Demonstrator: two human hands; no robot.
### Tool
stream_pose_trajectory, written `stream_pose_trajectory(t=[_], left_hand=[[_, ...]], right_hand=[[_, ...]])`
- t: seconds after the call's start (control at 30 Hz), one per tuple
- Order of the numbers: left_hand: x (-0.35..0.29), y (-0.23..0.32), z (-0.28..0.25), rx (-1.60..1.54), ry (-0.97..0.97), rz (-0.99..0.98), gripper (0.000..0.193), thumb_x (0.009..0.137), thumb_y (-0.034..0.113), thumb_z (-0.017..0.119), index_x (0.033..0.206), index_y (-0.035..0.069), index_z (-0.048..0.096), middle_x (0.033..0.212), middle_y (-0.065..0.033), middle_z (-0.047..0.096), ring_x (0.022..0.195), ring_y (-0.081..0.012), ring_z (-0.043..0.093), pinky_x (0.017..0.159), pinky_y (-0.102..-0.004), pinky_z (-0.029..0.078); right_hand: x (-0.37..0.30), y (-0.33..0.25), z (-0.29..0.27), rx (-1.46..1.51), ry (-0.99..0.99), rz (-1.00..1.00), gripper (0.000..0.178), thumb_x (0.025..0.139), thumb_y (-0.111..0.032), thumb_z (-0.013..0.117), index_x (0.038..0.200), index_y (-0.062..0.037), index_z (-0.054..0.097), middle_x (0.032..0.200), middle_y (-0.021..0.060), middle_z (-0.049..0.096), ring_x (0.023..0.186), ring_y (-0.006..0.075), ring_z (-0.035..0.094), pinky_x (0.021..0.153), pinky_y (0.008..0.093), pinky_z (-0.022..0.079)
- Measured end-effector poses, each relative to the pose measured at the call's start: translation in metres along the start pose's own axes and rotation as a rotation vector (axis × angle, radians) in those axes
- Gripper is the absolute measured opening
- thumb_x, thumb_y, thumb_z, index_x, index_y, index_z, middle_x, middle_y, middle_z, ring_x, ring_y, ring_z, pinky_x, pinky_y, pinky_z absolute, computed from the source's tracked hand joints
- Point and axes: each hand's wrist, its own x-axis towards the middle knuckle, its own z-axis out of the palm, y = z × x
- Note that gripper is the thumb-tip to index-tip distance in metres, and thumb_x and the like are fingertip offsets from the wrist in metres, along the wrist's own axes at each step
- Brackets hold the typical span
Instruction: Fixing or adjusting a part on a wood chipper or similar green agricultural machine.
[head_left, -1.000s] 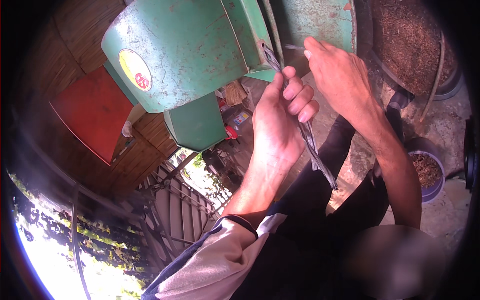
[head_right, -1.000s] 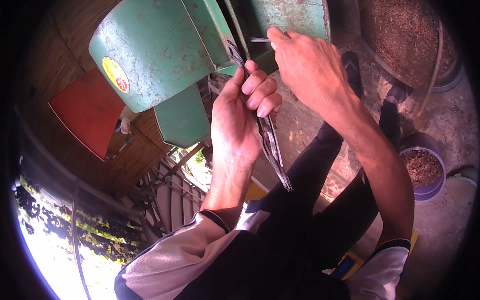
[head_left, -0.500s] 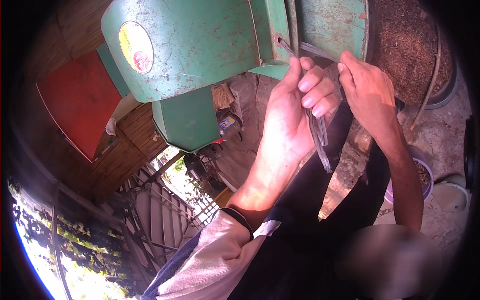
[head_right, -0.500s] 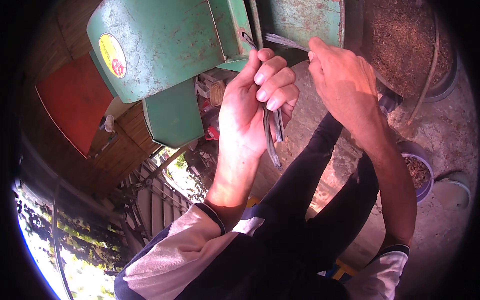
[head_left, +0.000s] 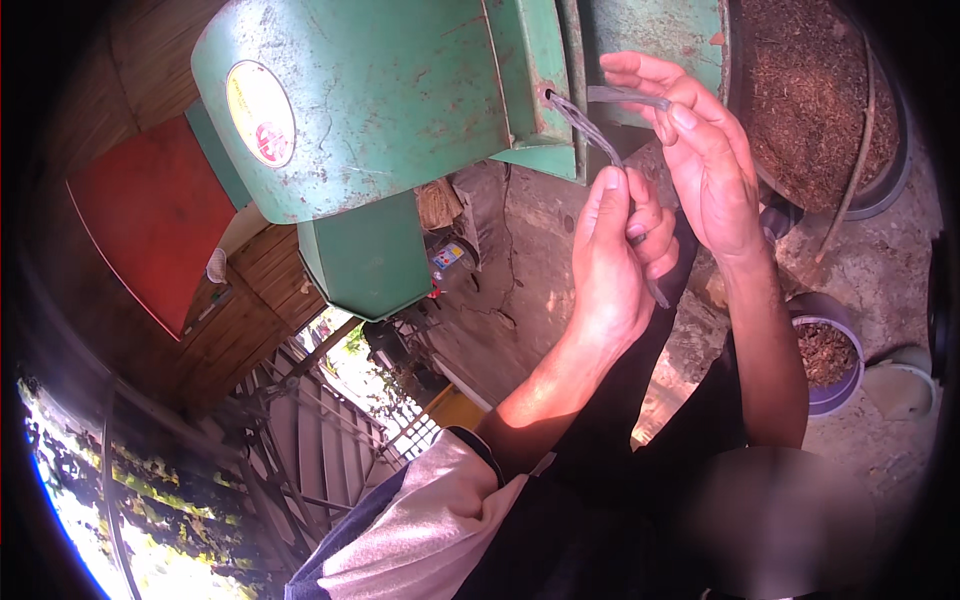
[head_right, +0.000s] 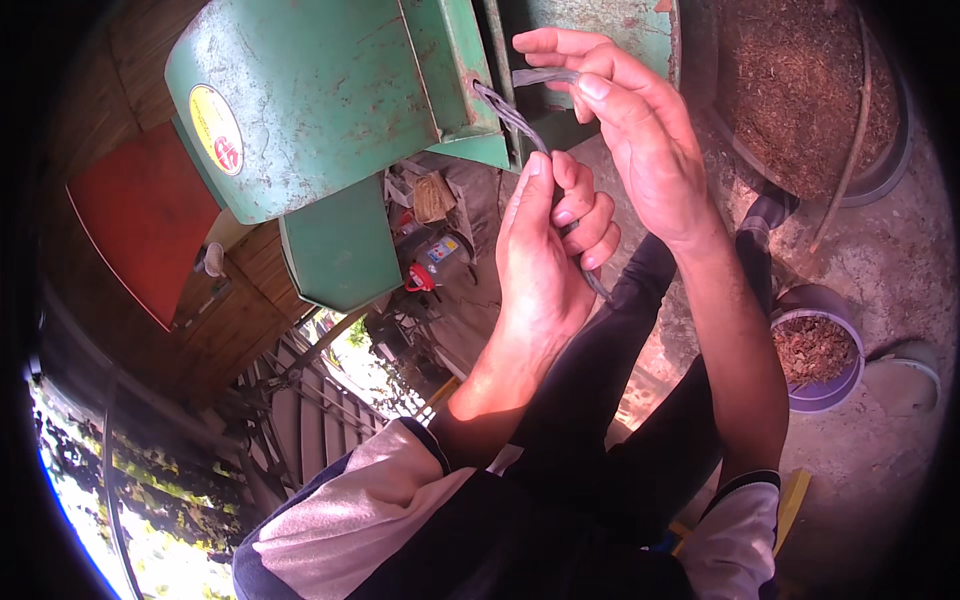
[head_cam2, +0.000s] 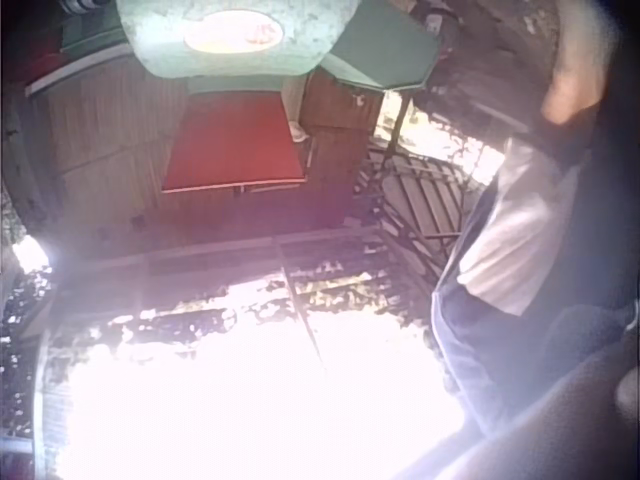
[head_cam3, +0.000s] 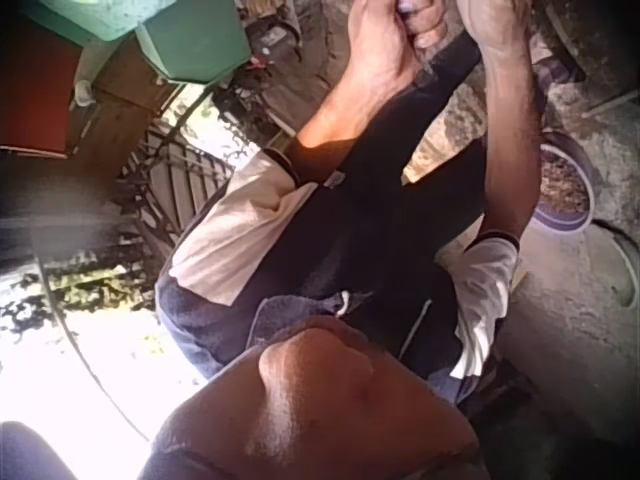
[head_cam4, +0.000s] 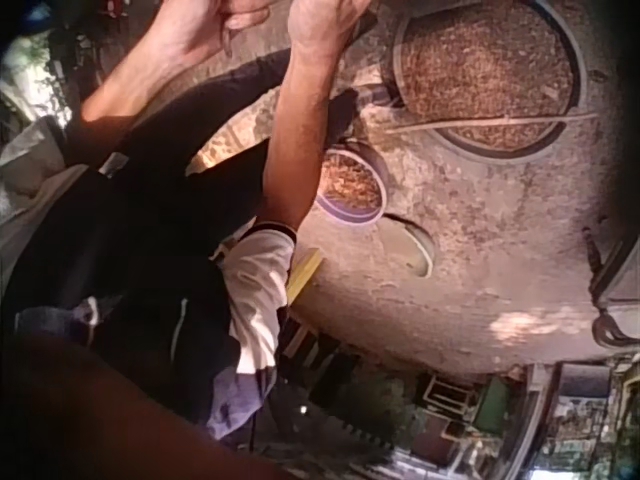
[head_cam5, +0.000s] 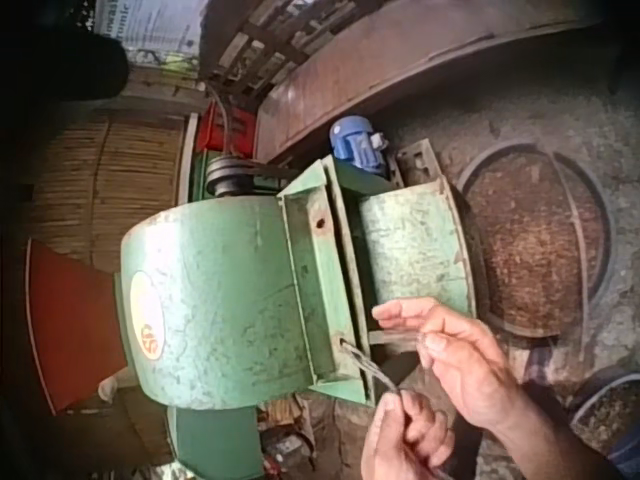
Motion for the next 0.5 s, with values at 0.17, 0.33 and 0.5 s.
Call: stream_pose_trajectory(t=[0.17,0.33,0.5], left_hand=[[-0.004,0.020,0.017,0.122,-0.005,0.148,0.028,0.114,0.034,0.040,0.102,0.010,0.051,0.075,0.0055,0.033,0.056,-0.0061,0.026,0.049,-0.0238,0.026],[0.012,0.029,0.021,-0.011,0.004,0.087,0.029,0.115,0.032,0.037,0.102,0.010,0.052,0.075,0.0057,0.033,0.056,-0.0062,0.026,0.049,-0.0241,0.027],[0.018,0.030,0.013,-0.145,0.001,0.045,0.029,0.115,0.034,0.038,0.101,0.011,0.050,0.074,0.0055,0.034,0.056,-0.0068,0.026,0.049,-0.0237,0.028]], right_hand=[[0.013,0.020,-0.002,0.299,-0.018,-0.014,0.025,0.106,-0.023,0.040,0.085,-0.0112,0.045,0.085,0.0075,0.056,0.104,0.0226,0.058,0.110,0.0470,0.040],[0.020,0.010,-0.006,0.652,0.113,0.030,0.027,0.106,-0.021,0.038,0.079,-0.0142,0.035,0.069,-0.0011,0.035,0.067,0.0112,0.037,0.081,0.0373,0.043],[0.015,0.002,-0.007,0.499,0.064,0.040,0.028,0.107,-0.022,0.040,0.081,-0.0118,0.043,0.071,-0.0021,0.037,0.068,0.0094,0.035,0.071,0.0281,0.036]])
